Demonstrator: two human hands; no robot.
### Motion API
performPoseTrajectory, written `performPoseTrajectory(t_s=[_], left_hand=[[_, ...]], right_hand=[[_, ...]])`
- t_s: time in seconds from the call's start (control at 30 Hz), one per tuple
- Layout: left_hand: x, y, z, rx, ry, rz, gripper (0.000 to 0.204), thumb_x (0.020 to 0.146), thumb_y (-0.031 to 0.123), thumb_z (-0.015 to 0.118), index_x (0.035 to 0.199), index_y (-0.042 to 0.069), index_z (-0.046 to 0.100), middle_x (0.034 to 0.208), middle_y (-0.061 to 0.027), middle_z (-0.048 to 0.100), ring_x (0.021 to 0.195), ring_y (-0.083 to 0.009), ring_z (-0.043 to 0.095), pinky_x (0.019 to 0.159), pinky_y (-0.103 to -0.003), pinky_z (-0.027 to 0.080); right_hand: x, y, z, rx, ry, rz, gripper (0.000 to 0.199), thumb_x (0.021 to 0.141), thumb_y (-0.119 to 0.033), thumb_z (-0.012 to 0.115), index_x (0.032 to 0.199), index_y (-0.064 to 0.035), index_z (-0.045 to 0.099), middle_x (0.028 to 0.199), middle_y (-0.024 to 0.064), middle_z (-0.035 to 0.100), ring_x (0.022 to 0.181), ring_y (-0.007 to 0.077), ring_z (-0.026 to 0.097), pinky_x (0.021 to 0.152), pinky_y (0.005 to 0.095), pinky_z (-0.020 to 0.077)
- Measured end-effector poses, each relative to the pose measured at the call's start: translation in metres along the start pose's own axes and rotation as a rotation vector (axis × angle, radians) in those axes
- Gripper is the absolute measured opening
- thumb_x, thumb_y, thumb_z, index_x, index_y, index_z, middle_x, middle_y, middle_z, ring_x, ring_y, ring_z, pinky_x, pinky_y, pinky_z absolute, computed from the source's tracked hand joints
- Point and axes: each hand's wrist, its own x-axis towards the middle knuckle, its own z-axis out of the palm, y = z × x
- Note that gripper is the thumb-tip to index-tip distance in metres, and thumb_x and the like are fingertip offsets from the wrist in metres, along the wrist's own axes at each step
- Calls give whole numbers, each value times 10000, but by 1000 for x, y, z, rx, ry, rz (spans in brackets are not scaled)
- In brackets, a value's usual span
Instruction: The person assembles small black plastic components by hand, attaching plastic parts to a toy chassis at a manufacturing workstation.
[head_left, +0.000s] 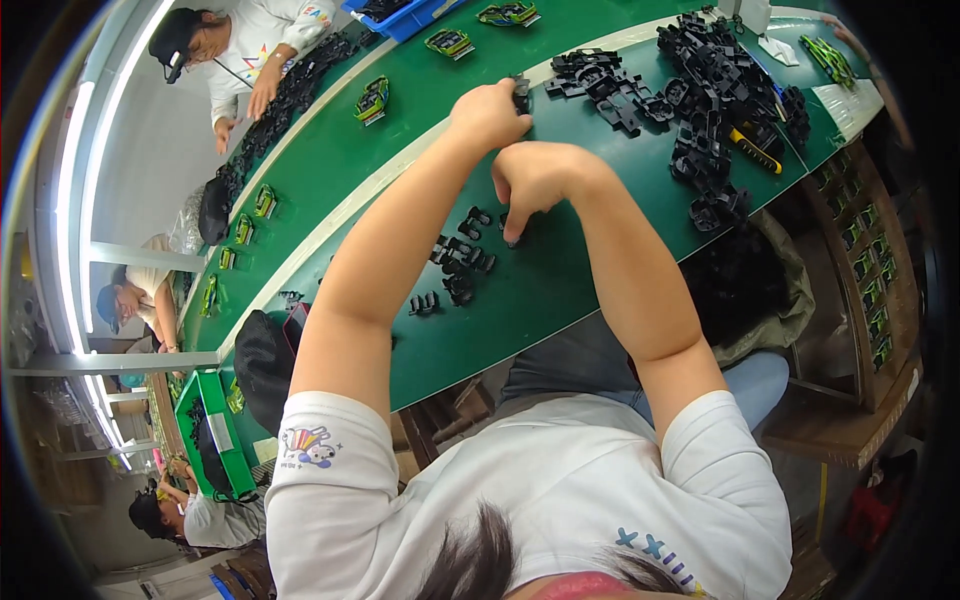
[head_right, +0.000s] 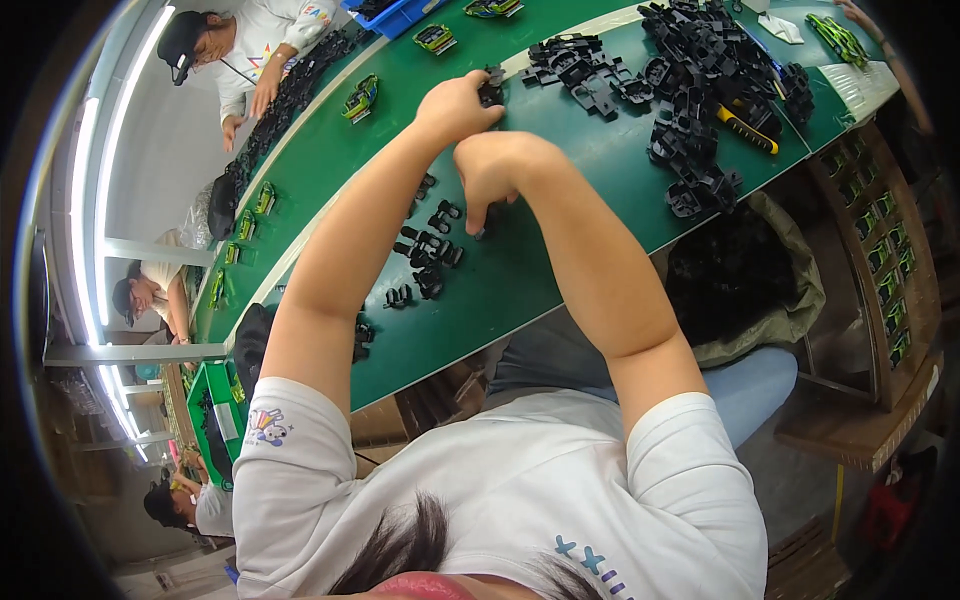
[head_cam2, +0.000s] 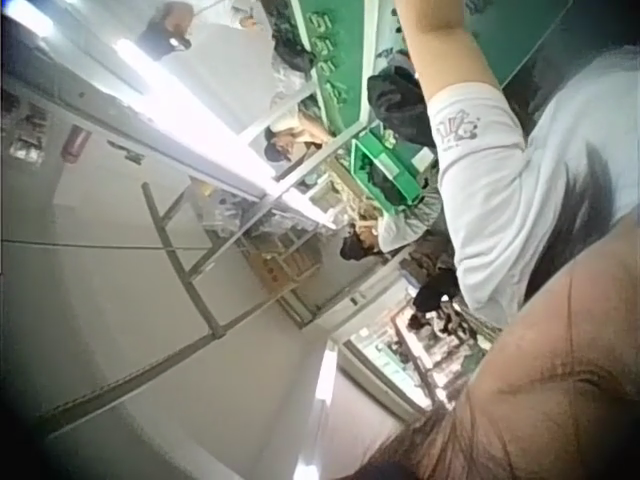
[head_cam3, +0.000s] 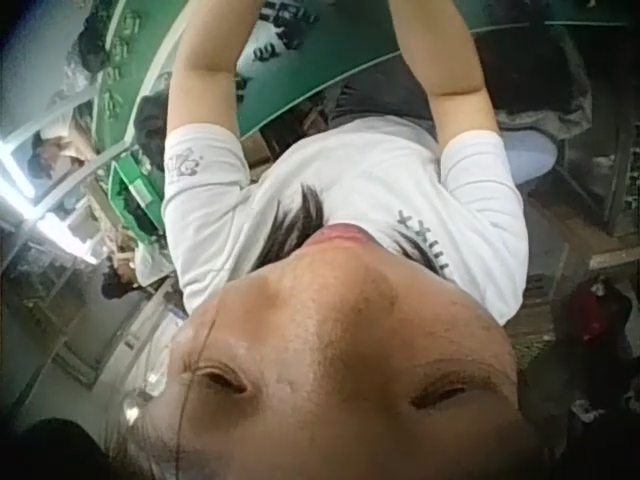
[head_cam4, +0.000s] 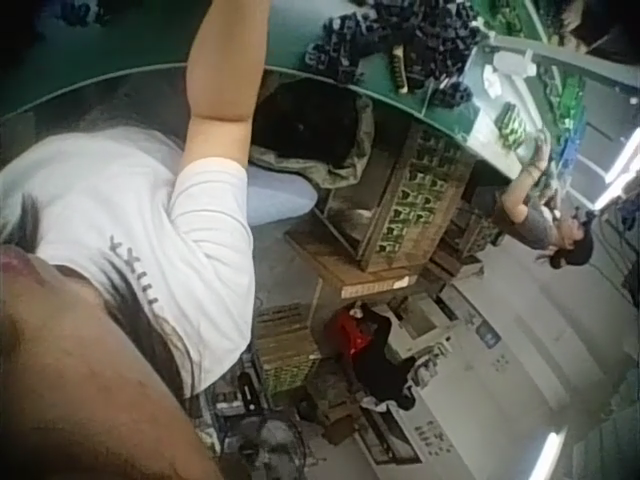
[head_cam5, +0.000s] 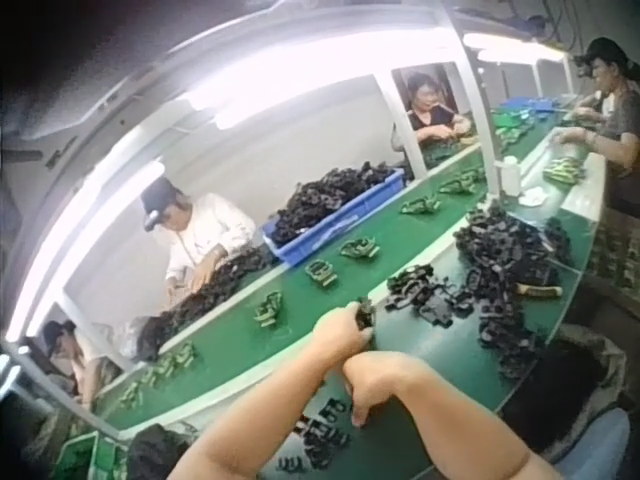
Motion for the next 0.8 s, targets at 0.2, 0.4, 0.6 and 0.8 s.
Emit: performPoseTrajectory(t_s=[0.2,0.4,0.6,0.8], left_hand=[[-57,-51,-5,-296,232,16,611,700,260,777,1214,10,562,1020,-190,632,898,-302,644,812,-371,505],[-128,-74,-16,-852,256,-134,539,688,97,785,1157,-73,582,1084,-145,584,832,-190,658,741,-290,524],[-177,-55,-9,-1140,358,-89,499,763,-3,715,1209,-100,513,942,-93,650,772,-134,643,675,-244,537],[-195,-48,3,-1438,335,-200,459,822,-28,659,1240,-88,480,934,-96,634,738,-131,640,636,-239,539]], right_hand=[[1,3,1,-3,-14,-37,349,593,-177,831,817,26,657,776,120,666,657,214,644,595,330,510],[1,18,-11,674,185,-328,272,703,-134,794,878,29,666,805,72,682,668,134,629,608,268,500],[18,-19,15,665,802,-332,270,721,-160,801,901,3,683,781,58,675,713,107,621,648,244,506],[27,-35,35,341,901,-387,292,723,-197,801,909,1,695,766,67,637,689,133,596,633,256,489]])
